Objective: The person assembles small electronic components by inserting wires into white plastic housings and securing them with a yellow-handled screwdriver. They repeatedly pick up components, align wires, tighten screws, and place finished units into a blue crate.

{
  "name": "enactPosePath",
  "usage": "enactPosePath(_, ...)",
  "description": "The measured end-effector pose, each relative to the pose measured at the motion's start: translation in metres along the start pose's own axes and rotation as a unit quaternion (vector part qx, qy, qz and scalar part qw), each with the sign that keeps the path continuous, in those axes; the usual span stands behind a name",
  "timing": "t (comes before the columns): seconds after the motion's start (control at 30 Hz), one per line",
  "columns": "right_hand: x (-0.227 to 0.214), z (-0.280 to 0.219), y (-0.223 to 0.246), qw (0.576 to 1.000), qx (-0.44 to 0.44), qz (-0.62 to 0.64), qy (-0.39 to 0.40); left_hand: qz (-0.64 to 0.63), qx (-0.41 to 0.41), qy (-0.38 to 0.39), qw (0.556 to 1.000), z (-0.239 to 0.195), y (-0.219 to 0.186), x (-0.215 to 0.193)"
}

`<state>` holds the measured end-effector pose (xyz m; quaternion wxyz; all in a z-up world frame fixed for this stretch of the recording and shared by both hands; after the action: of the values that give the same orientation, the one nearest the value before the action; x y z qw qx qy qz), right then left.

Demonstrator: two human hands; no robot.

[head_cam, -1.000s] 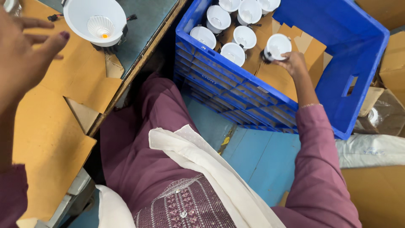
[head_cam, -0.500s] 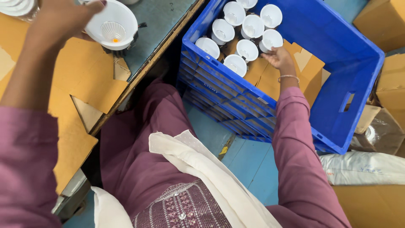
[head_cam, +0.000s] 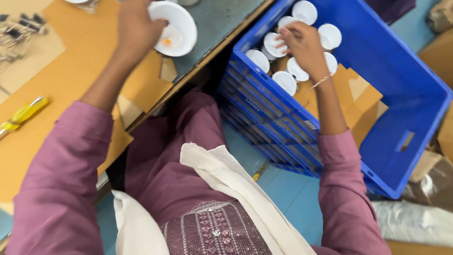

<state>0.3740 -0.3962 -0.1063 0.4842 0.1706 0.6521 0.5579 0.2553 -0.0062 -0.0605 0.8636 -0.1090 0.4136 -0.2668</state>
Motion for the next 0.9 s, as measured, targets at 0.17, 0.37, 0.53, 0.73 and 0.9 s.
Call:
enactPosePath(0.17,0.129,0.071,0.103,0.99,-0.017,0.098,0.1,0.027,-0.098,0.042,0.994,-0.02,-0.046,-0.007)
enactPosePath(0.37,0.165,0.064,0.146,0.992,-0.029,0.068,0.099,0.016,-0.061,0.115,0.991,-0.035,-0.126,-0.02)
enactPosePath(0.53,0.088,0.01,0.098,0.996,-0.088,0.019,0.011,-0.09,-0.039,0.14,0.985,-0.031,-0.177,-0.031)
enactPosePath(0.73,-0.166,-0.101,-0.048,0.947,0.044,0.112,-0.299,-0.241,-0.111,0.153,0.952,-0.053,-0.189,-0.072)
enactPosePath(0.9,-0.28,-0.179,-0.167,0.874,0.103,0.112,-0.462,-0.148,-0.32,0.155,0.923,-0.103,-0.144,-0.111)
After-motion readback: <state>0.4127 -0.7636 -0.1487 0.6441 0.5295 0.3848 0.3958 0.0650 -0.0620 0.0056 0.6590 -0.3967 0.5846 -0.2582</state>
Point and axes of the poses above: each hand's wrist, its own z-axis towards the middle knuckle, its own x-axis out of the palm, y = z × x, the point moved 10 cm from there along z, towards the middle knuckle, and after that the axes turned 3 degrees about y, right-handed, at the moved point
